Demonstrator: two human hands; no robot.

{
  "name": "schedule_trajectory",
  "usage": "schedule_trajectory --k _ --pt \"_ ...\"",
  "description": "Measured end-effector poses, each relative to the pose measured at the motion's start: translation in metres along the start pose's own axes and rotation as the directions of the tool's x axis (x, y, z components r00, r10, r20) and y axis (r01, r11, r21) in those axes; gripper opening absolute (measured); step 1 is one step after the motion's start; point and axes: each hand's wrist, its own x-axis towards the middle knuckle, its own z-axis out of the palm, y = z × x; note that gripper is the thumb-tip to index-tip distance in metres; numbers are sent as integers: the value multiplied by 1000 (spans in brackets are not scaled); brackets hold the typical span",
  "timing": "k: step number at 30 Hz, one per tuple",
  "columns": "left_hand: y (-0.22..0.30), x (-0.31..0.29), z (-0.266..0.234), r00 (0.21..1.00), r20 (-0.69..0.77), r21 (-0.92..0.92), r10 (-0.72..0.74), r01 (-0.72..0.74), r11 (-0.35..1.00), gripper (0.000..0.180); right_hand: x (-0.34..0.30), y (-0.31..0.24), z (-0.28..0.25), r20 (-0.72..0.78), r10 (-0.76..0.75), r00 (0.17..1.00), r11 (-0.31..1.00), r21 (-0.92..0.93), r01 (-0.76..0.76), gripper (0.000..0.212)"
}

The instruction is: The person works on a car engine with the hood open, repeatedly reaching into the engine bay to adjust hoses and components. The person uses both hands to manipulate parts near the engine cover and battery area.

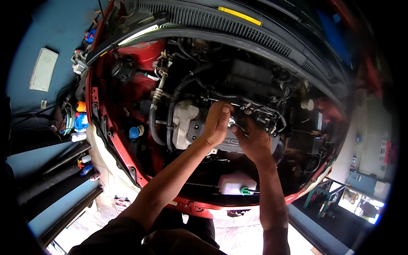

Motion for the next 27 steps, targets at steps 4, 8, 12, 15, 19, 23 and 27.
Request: schedule_trajectory --k 4,8,12,15,19,23,27 --pt "-14 -33 -37 986 -148 220 -70 102 970 33 21 -40 -3 131 -118 984 984 -116 133 59" --pt "-28 -46 -86 988 -27 630 154 -103 770 24 40 -54 13 138 -173 975 970 -148 193 48" --pt "-37 -28 -87 976 67 775 209 -183 604 20 60 -47 3 44 -143 989 950 -274 149 44" --pt "-57 -11 -75 983 16 813 185 -120 569 18 46 -40 -11 -40 -137 990 978 -163 129 44" --pt "-61 -1 -64 992 3 912 -130 51 408 26 5 -21 -33 -54 53 997 968 246 -39 43" --pt "-49 14 -39 881 -80 953 -467 204 223 40 -58 30 -34 -149 228 962 639 769 -32 37" --pt "-55 29 -26 786 -182 966 -590 255 41 48 -117 81 -20 -153 340 928 521 852 -50 37"
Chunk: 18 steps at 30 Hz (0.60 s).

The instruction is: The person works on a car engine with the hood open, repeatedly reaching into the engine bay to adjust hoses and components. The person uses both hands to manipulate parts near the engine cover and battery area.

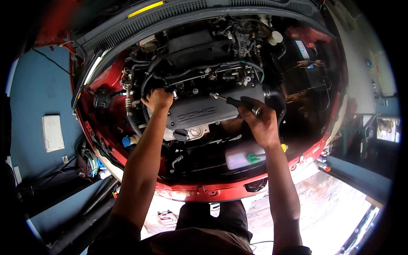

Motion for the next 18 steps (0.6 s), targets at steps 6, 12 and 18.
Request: schedule_trajectory --k 6,12,18 --pt "2 11 -3 1000 2 5 8 -8 1000 46 -50 37 -58 -100 103 990 979 188 -83 39" --pt "2 13 4 998 -44 41 41 -40 998 47 -77 53 -86 -198 204 959 975 124 -182 38" --pt "-2 14 5 997 -63 36 49 -47 998 51 -80 63 -85 -230 232 945 970 132 -206 35"
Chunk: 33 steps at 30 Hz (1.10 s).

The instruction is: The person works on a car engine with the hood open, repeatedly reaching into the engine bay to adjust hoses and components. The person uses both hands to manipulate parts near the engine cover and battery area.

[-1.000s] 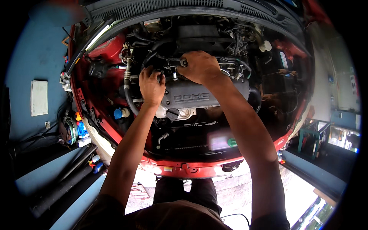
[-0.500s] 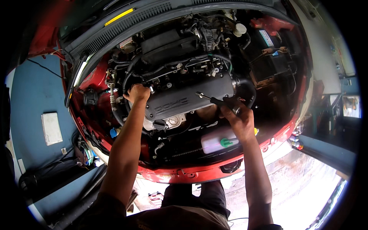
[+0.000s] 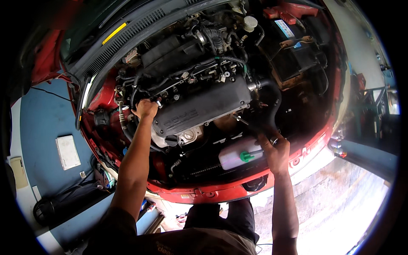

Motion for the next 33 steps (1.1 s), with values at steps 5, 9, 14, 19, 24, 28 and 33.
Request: schedule_trajectory --k 5,9,14,19,24,28,33 --pt "10 -6 -9 998 65 4 8 -8 1000 58 1 21 2 13 -11 1000 998 69 10 35" --pt "-4 4 4 999 -9 24 47 -47 999 57 -5 17 6 43 -39 998 999 25 38 39" --pt "-18 3 10 981 -46 -30 188 -189 981 45 -14 17 4 30 -81 996 996 35 80 41" --pt "-52 1 5 946 -157 -592 285 -321 739 23 4 65 -18 -31 130 991 944 309 -114 35" --pt "-11 -25 -63 783 -318 -476 534 -619 624 18 17 112 -43 202 358 912 542 750 -379 34" --pt "36 -5 -77 238 -164 149 957 -953 262 19 4 127 -49 219 350 911 532 754 -386 39" --pt "57 21 -60 82 403 483 911 -865 -135 36 -11 124 -56 137 387 912 560 750 -351 40"
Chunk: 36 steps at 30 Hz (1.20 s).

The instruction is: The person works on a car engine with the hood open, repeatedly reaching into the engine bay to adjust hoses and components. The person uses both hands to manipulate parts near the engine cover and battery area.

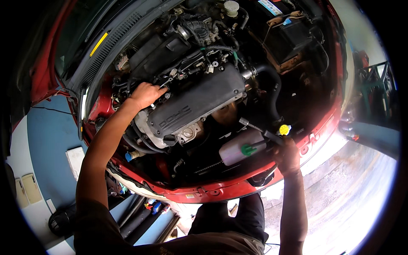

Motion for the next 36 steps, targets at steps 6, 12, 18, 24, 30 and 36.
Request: schedule_trajectory --k 6,12,18,24,30,36 --pt "5 22 19 996 -80 78 32 -26 997 29 -2 -2 -37 -71 -135 988 982 -142 124 45" --pt "0 33 28 994 -42 120 98 -93 988 18 11 -7 -71 82 -235 969 860 -446 246 49" --pt "-6 35 32 993 -15 108 116 -114 988 12 7 -7 -52 -110 -88 990 956 -290 53 49" --pt "-3 39 21 997 17 31 79 -79 996 19 6 -8 -60 -154 -90 984 952 -303 39 36" --pt "-4 32 24 988 -7 78 157 -156 985 17 -6 -14 -29 -184 -130 974 947 -315 67 38" --pt "-5 36 29 993 -18 95 121 -119 988 15 -7 -15 -28 -194 -128 973 949 -309 63 36"
